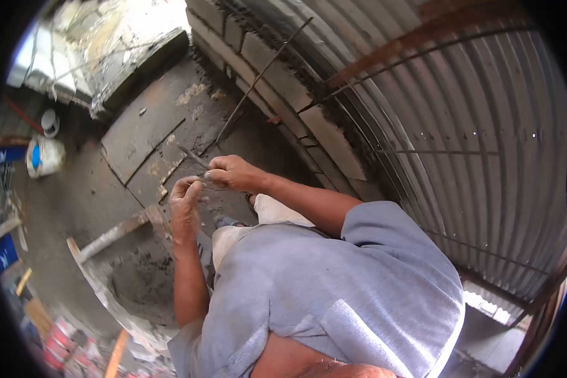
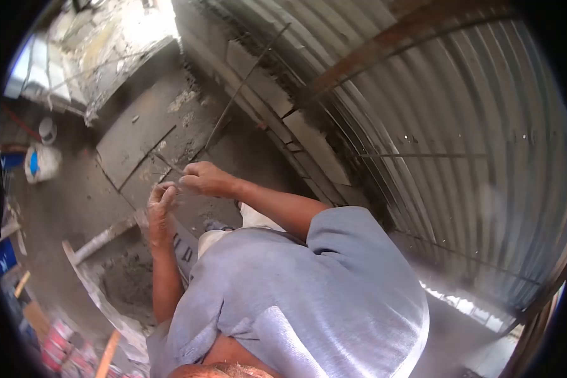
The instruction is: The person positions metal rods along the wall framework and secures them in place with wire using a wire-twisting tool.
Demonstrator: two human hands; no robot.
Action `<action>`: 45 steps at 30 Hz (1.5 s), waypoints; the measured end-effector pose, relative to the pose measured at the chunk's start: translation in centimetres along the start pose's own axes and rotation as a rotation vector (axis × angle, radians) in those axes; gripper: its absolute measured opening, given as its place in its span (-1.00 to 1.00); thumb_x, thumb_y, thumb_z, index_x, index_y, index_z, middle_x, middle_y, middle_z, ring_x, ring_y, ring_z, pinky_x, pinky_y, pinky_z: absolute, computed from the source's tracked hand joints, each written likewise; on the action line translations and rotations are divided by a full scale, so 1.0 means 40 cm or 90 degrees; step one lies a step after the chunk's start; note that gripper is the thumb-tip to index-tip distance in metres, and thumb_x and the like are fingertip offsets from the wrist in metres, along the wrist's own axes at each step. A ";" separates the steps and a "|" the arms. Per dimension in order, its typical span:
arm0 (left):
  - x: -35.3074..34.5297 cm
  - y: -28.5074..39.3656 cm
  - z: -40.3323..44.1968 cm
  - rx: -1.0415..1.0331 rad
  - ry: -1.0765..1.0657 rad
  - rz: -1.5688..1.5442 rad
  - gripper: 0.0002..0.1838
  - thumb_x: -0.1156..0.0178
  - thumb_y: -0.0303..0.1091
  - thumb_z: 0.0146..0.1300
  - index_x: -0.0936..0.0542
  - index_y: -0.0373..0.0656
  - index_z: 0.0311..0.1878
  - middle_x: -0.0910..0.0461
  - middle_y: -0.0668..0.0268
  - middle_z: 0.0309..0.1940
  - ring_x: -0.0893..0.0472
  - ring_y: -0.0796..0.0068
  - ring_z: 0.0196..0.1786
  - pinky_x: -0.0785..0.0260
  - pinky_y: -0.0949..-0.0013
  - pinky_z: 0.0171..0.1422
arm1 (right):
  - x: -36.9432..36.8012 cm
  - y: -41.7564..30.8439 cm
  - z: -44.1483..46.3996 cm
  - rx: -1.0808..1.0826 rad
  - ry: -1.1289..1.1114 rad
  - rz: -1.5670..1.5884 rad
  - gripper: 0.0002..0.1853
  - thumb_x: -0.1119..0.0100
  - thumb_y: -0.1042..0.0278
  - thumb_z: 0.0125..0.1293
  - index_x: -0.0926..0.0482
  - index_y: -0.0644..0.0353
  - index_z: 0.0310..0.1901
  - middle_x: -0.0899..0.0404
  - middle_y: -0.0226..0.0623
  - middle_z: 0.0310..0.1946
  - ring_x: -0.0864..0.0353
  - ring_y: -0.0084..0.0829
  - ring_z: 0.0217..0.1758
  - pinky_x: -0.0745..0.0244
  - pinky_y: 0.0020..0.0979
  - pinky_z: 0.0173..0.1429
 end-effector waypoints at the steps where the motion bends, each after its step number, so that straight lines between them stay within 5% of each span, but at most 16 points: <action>1: -0.047 0.004 0.023 0.008 -0.009 0.026 -0.70 -0.34 -0.34 0.33 -0.57 -0.13 0.09 -0.62 0.36 -0.06 -0.61 0.60 -0.22 -0.48 0.49 -0.22 | 0.052 0.002 -0.018 -0.001 0.022 0.012 -0.73 -0.21 0.16 0.40 -0.60 0.24 -0.26 -0.48 -0.51 -0.49 -0.36 -0.69 -0.44 -0.28 -0.50 -0.38; 8: -0.331 -0.037 0.160 0.104 -0.238 0.038 -0.57 -0.34 -0.35 0.32 -0.49 -0.23 0.20 -0.59 0.28 0.01 -0.63 0.60 -0.22 -0.55 0.53 -0.17 | 0.272 0.007 -0.144 -0.006 0.071 0.165 -0.77 -0.16 0.19 0.46 -0.52 0.21 -0.19 -0.54 -0.47 -0.50 -0.35 -0.77 -0.53 -0.25 -0.60 -0.47; 10: -0.375 -0.058 0.187 0.138 -0.288 0.053 -0.48 -0.35 -0.35 0.31 -0.45 -0.25 0.29 -0.61 0.25 0.01 -0.65 0.57 -0.22 -0.59 0.49 -0.14 | 0.296 0.013 -0.182 -0.099 0.093 0.274 -0.77 -0.15 0.20 0.48 -0.49 0.21 -0.17 -0.57 -0.44 -0.48 -0.36 -0.79 -0.55 -0.25 -0.63 -0.49; 14: -0.488 -0.079 0.238 0.159 -0.354 0.196 -0.48 -0.37 -0.32 0.29 -0.48 -0.35 0.23 -0.63 0.19 -0.02 -0.66 0.52 -0.19 -0.58 0.47 -0.12 | 0.354 0.077 -0.208 -0.078 0.149 0.342 -0.77 -0.18 0.19 0.46 -0.51 0.21 -0.15 -0.56 -0.46 -0.49 -0.38 -0.78 -0.53 -0.29 -0.60 -0.46; 17: -0.547 -0.114 0.291 0.180 -0.370 0.253 -0.52 -0.35 -0.29 0.30 -0.51 -0.39 0.18 -0.64 0.19 -0.06 -0.66 0.50 -0.18 -0.58 0.43 -0.10 | 0.411 0.083 -0.227 0.048 0.305 0.239 -0.77 -0.21 0.21 0.42 -0.54 0.22 -0.19 -0.52 -0.48 -0.50 -0.42 -0.73 -0.48 -0.33 -0.58 -0.40; 19: -0.584 -0.135 0.316 0.197 -0.376 0.269 -0.58 -0.32 -0.27 0.30 -0.56 -0.38 0.10 -0.65 0.22 -0.12 -0.66 0.50 -0.19 -0.56 0.41 -0.10 | 0.469 0.073 -0.251 -0.053 0.391 0.114 -0.74 -0.24 0.21 0.34 -0.57 0.28 -0.30 -0.56 -0.39 -0.52 -0.50 -0.58 -0.43 -0.45 -0.41 -0.30; 26: -0.677 -0.190 0.405 0.223 -0.500 0.353 -0.73 -0.23 -0.26 0.40 -0.61 -0.33 -0.09 -0.68 0.25 -0.33 -0.65 0.53 -0.36 -0.57 0.45 -0.17 | 0.510 0.076 -0.264 -0.134 0.558 0.052 -0.73 -0.26 0.20 0.30 -0.59 0.29 -0.32 -0.55 -0.36 -0.53 -0.50 -0.52 -0.43 -0.44 -0.34 -0.29; 32: -0.728 -0.168 0.448 0.248 -0.566 0.352 -0.69 -0.14 -0.22 0.48 -0.60 -0.34 -0.12 -0.69 0.21 -0.33 -0.66 0.50 -0.38 -0.56 0.43 -0.22 | 0.505 0.097 -0.259 -0.171 0.588 0.195 -0.72 -0.28 0.17 0.30 -0.59 0.25 -0.38 -0.53 -0.39 -0.59 -0.46 -0.56 -0.52 -0.37 -0.41 -0.39; 35: -0.736 -0.196 0.468 0.213 -0.594 0.405 -0.70 -0.09 -0.23 0.51 -0.59 -0.34 -0.12 -0.70 0.22 -0.32 -0.66 0.51 -0.37 -0.54 0.41 -0.21 | 0.479 0.102 -0.235 -0.145 0.603 0.284 -0.76 -0.29 0.22 0.34 -0.53 0.20 -0.37 -0.48 -0.49 -0.60 -0.28 -0.73 -0.65 -0.11 -0.56 -0.61; 38: -0.752 -0.214 0.499 0.096 -0.618 0.466 -0.75 -0.11 -0.29 0.48 -0.59 -0.32 -0.09 -0.70 0.18 -0.31 -0.68 0.44 -0.37 -0.53 0.39 -0.20 | 0.463 0.111 -0.251 -0.152 0.646 0.454 -0.77 -0.28 0.26 0.29 -0.55 0.22 -0.42 -0.45 -0.45 -0.64 -0.34 -0.64 -0.66 -0.15 -0.47 -0.63; 40: -0.747 -0.244 0.546 -0.227 -0.653 0.595 -0.77 -0.16 -0.31 0.42 -0.60 -0.30 -0.06 -0.70 0.12 -0.29 -0.68 0.32 -0.32 -0.50 0.35 -0.21 | 0.457 0.120 -0.253 -0.118 0.646 0.620 -0.82 -0.27 0.33 0.26 -0.53 0.22 -0.41 -0.43 -0.43 -0.64 -0.30 -0.62 -0.70 -0.08 -0.47 -0.68; 41: -0.753 -0.247 0.553 -0.228 -0.659 0.601 -0.77 -0.16 -0.31 0.42 -0.60 -0.30 -0.06 -0.70 0.12 -0.29 -0.68 0.32 -0.32 -0.50 0.35 -0.21 | 0.459 0.115 -0.250 -0.113 0.648 0.627 -0.82 -0.27 0.33 0.26 -0.53 0.22 -0.41 -0.43 -0.43 -0.64 -0.30 -0.62 -0.70 -0.08 -0.47 -0.68; 43: -0.775 -0.259 0.468 -0.706 -0.860 0.868 -0.73 -0.19 -0.30 0.35 -0.62 -0.27 0.00 -0.68 0.07 -0.25 -0.68 0.20 -0.23 -0.51 0.34 -0.17 | 0.461 0.103 -0.232 -0.120 0.656 0.639 -0.85 -0.25 0.37 0.22 -0.51 0.22 -0.39 -0.42 -0.41 -0.63 -0.29 -0.62 -0.69 -0.09 -0.48 -0.66; 45: -0.807 -0.267 0.469 -0.635 -0.810 0.869 -0.72 -0.17 -0.29 0.38 -0.61 -0.28 0.01 -0.69 0.12 -0.25 -0.69 0.23 -0.22 -0.51 0.32 -0.15 | 0.477 0.188 -0.207 -0.091 0.653 0.661 -0.87 -0.26 0.37 0.20 -0.50 0.18 -0.36 -0.42 -0.42 -0.61 -0.30 -0.63 -0.67 -0.12 -0.48 -0.65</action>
Point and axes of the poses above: each hand's wrist, its own z-axis towards the middle knuckle, its own x-axis out of the back of the hand, y = z × x, the point moved 7 cm from there along z, towards the middle knuckle
